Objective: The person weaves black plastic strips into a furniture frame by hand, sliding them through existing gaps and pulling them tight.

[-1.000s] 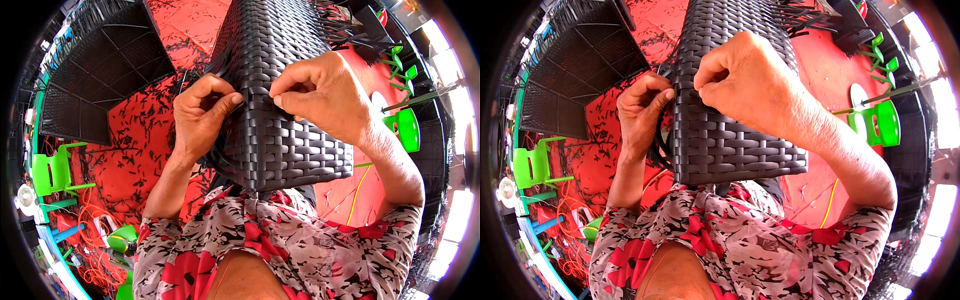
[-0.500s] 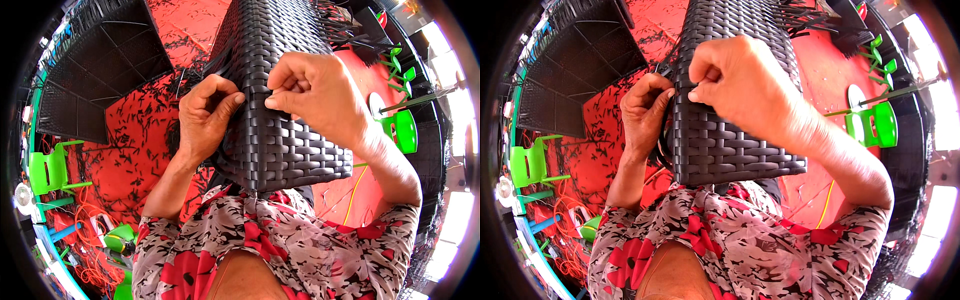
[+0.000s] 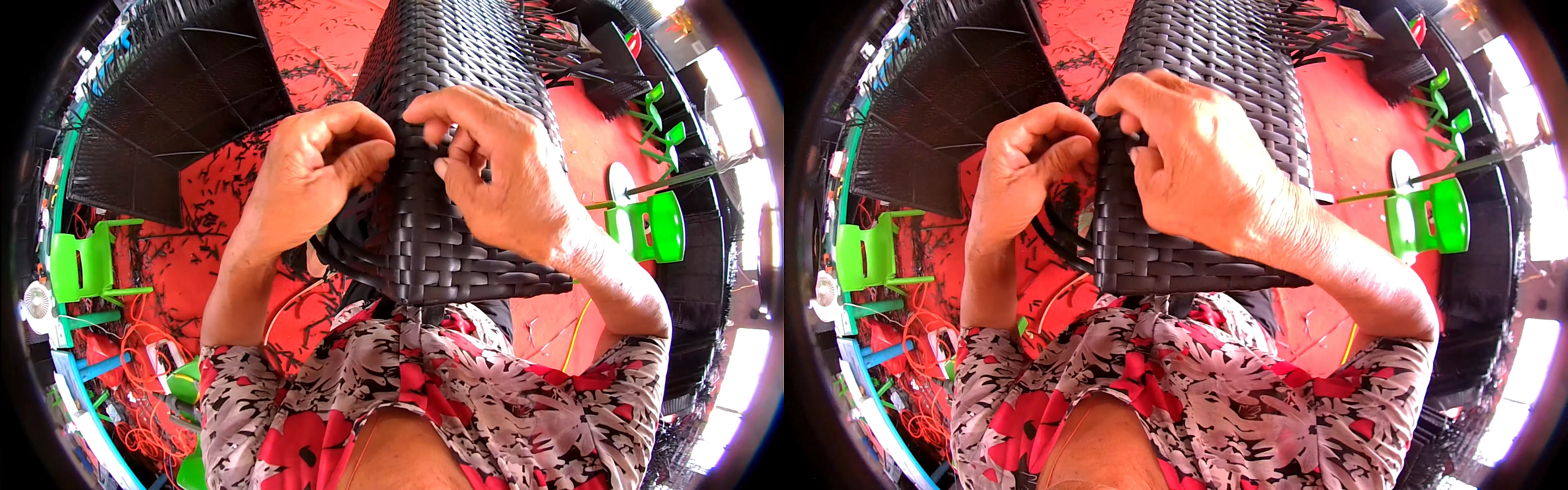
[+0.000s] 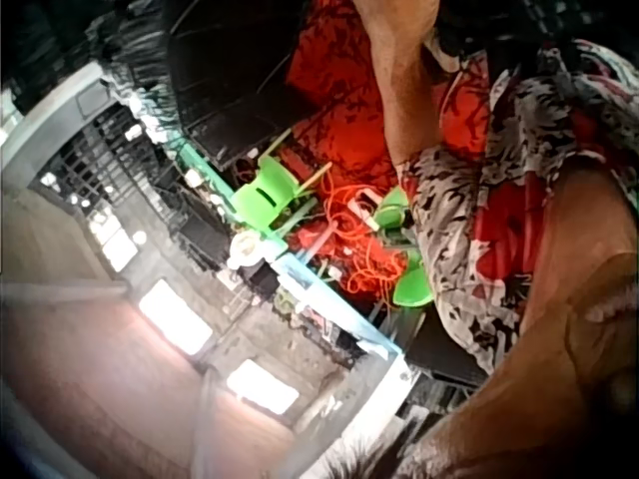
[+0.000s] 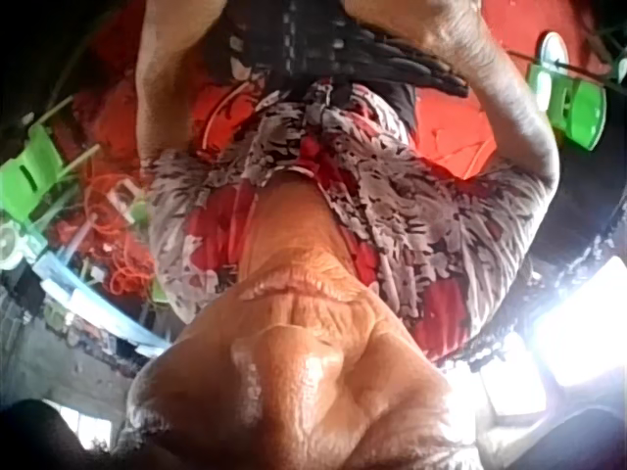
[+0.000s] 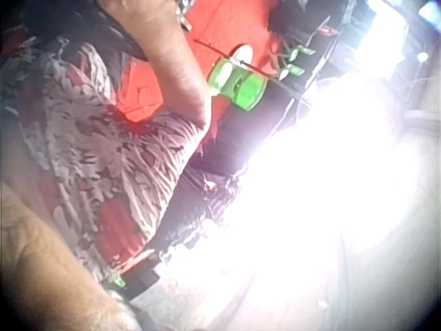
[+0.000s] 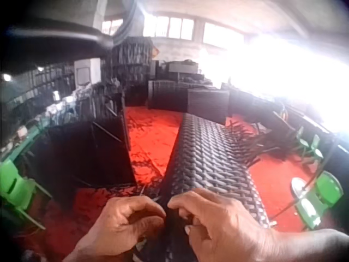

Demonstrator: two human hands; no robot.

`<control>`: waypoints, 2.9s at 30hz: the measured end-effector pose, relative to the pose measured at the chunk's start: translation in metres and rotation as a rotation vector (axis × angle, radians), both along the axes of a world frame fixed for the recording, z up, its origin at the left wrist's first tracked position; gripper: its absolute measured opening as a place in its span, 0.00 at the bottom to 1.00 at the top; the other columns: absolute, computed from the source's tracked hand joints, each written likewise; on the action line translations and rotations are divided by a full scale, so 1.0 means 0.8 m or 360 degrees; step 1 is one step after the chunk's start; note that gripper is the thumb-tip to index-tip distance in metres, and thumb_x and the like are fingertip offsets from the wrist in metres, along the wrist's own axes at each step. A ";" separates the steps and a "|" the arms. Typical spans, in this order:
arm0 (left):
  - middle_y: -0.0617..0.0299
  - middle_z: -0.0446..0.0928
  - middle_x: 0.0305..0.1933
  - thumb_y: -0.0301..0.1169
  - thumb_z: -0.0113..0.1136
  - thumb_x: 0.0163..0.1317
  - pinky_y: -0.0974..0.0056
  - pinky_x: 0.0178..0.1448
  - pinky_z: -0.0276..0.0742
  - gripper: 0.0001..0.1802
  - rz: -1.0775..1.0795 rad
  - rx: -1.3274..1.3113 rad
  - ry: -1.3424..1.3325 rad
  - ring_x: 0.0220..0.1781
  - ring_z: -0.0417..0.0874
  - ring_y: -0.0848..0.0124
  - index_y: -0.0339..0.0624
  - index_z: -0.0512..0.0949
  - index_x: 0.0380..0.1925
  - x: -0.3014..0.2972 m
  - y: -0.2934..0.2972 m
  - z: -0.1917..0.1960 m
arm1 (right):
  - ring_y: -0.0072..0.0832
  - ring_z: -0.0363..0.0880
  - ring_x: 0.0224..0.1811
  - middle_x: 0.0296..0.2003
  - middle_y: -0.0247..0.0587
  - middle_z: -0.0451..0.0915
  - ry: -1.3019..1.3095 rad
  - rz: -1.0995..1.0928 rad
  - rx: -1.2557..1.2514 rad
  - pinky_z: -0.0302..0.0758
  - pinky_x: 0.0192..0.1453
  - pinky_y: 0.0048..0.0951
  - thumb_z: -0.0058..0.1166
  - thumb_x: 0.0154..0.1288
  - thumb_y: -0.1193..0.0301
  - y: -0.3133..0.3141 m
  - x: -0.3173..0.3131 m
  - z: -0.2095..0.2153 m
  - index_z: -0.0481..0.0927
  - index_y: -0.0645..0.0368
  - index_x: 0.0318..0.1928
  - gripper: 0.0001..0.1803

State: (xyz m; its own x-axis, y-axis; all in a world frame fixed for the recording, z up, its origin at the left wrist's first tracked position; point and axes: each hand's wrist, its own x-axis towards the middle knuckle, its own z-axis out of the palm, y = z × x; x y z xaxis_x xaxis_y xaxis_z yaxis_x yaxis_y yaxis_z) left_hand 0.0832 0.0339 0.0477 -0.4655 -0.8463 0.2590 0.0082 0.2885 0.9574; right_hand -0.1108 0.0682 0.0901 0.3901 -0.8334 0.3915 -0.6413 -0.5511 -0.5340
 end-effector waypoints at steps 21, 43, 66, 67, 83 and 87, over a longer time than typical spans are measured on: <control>0.71 0.75 0.26 0.23 0.61 0.61 0.76 0.31 0.69 0.02 -0.0093 0.0237 0.0242 0.26 0.73 0.84 0.38 0.76 0.31 -0.029 0.000 -0.028 | 0.24 0.75 0.27 0.28 0.38 0.76 0.0042 -0.0066 -0.0027 0.72 0.31 0.27 0.59 0.55 0.81 0.010 -0.039 -0.003 0.78 0.64 0.35 0.06; 0.69 0.66 0.20 0.34 0.60 0.64 0.71 0.26 0.62 0.13 -0.0082 -0.0321 -0.0174 0.23 0.65 0.81 0.37 0.71 0.27 -0.028 -0.001 -0.006 | 0.42 0.79 0.32 0.29 0.43 0.77 0.0011 0.0270 -0.0266 0.75 0.33 0.36 0.56 0.57 0.80 -0.005 -0.043 -0.014 0.77 0.62 0.35 0.05; 0.37 0.48 0.72 0.39 0.74 0.48 0.47 0.64 0.70 0.54 -0.0690 0.0066 0.1241 0.73 0.47 0.39 0.32 0.50 0.69 0.013 -0.004 -0.013 | 0.47 0.61 0.66 0.62 0.59 0.64 -0.0475 -0.0833 -0.0174 0.59 0.68 0.43 0.55 0.61 0.46 0.128 -0.097 -0.070 0.57 0.69 0.66 0.47; 0.37 0.48 0.72 0.35 0.74 0.48 0.47 0.68 0.66 0.55 -0.0541 0.0006 0.1053 0.74 0.46 0.38 0.32 0.47 0.69 0.007 -0.002 -0.018 | 0.45 0.61 0.67 0.62 0.59 0.64 -0.0600 -0.0887 -0.0183 0.58 0.68 0.42 0.55 0.62 0.46 0.133 -0.096 -0.075 0.56 0.69 0.67 0.46; 0.66 0.60 0.10 0.60 0.34 0.68 0.73 0.20 0.65 0.34 -0.0982 0.0508 0.1574 0.16 0.62 0.70 0.49 0.60 0.10 -0.056 -0.025 -0.047 | 0.43 0.72 0.59 0.54 0.54 0.75 -0.0693 -0.1140 -0.0369 0.67 0.62 0.35 0.48 0.65 0.76 0.144 -0.098 -0.110 0.78 0.65 0.51 0.15; 0.67 0.55 0.11 0.57 0.32 0.70 0.71 0.20 0.59 0.33 -0.1286 0.0822 0.1723 0.18 0.59 0.71 0.48 0.59 0.11 -0.076 -0.028 -0.052 | 0.32 0.71 0.60 0.56 0.48 0.75 -0.0973 -0.1191 -0.0174 0.63 0.64 0.29 0.44 0.65 0.80 0.155 -0.108 -0.113 0.78 0.66 0.52 0.16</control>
State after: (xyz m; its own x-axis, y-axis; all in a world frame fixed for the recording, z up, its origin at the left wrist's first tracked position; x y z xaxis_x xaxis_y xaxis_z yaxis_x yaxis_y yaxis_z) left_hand 0.0221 0.0119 0.0058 -0.6301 -0.5577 0.5403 0.7732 -0.5152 0.3698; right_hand -0.1971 0.1922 -0.0007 -0.5223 -0.7302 0.4404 -0.4750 -0.1798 -0.8614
